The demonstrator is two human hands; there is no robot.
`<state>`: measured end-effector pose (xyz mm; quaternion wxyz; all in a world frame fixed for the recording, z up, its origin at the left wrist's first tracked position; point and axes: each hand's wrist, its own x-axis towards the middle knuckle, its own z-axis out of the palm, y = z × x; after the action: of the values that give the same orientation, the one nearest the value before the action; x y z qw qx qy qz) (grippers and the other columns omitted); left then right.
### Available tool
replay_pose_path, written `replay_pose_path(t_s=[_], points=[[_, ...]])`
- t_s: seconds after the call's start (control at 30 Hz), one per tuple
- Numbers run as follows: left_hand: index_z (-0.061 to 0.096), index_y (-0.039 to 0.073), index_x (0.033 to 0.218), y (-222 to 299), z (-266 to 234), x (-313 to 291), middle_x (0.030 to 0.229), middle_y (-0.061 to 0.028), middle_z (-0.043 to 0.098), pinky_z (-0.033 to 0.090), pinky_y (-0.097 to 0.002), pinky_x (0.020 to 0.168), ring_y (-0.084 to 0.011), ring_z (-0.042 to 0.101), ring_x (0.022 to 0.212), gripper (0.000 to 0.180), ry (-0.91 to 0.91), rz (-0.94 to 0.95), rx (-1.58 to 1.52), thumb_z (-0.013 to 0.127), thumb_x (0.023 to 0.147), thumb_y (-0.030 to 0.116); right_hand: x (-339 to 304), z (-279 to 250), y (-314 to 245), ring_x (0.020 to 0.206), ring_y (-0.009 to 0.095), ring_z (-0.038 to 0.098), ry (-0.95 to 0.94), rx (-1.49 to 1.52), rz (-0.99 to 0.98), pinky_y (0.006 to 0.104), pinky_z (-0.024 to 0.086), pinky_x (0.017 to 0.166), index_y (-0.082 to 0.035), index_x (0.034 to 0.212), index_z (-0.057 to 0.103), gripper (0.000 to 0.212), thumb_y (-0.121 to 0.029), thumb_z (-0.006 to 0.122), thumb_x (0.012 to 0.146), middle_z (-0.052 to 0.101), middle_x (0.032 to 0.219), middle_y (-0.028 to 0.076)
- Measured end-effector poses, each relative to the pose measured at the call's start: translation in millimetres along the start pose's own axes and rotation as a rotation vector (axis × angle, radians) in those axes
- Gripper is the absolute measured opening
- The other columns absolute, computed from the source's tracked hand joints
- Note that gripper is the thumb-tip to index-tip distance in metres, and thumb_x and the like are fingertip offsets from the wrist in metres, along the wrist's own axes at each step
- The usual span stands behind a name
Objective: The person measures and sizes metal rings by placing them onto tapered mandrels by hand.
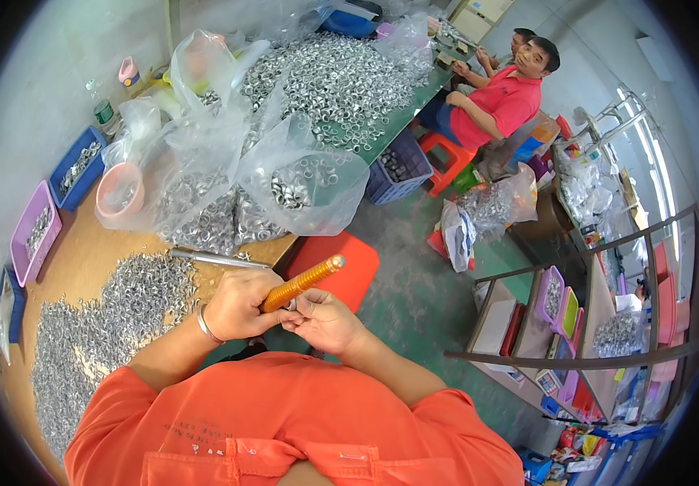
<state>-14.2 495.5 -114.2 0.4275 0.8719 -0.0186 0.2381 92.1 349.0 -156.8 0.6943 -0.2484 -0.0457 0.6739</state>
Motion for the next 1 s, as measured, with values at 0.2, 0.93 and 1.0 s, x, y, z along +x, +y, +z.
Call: replay_pose_path(t_s=[0.2,0.93,1.0], points=[[0.058,0.004,0.079,5,-3,0,0.071,-0.0092,0.059,0.047,-0.0329,0.055,-0.0280,0.059,0.062,0.028,-0.054,0.039,0.025,0.077,0.062,0.014,-4,4,3,0.076,0.009,0.049,0.090,-0.083,-0.010,0.0236,0.038,0.071,-0.005,0.090,0.058,0.016,-0.021,0.052,0.091,0.055,0.087,0.000],[0.063,0.000,0.089,-32,-6,-84,0.071,-0.0073,0.062,0.047,-0.0290,0.061,-0.0139,0.057,0.064,0.032,0.167,-0.768,-0.004,0.076,0.069,0.021,39,-28,22,0.078,0.018,0.064,0.253,-0.823,0.031,0.0266,0.052,0.062,0.002,0.105,0.056,0.020,-0.004,0.049,0.087,0.063,0.092,0.009],[0.061,-0.001,0.088,-47,-11,-112,0.069,-0.0073,0.060,0.046,-0.0281,0.059,-0.0141,0.056,0.061,0.030,0.182,-0.810,0.122,0.075,0.070,0.019,48,-37,25,0.076,0.017,0.065,0.286,-0.736,0.010,0.0242,0.052,0.058,0.002,0.102,0.057,0.019,0.000,0.049,0.086,0.064,0.091,0.010]])
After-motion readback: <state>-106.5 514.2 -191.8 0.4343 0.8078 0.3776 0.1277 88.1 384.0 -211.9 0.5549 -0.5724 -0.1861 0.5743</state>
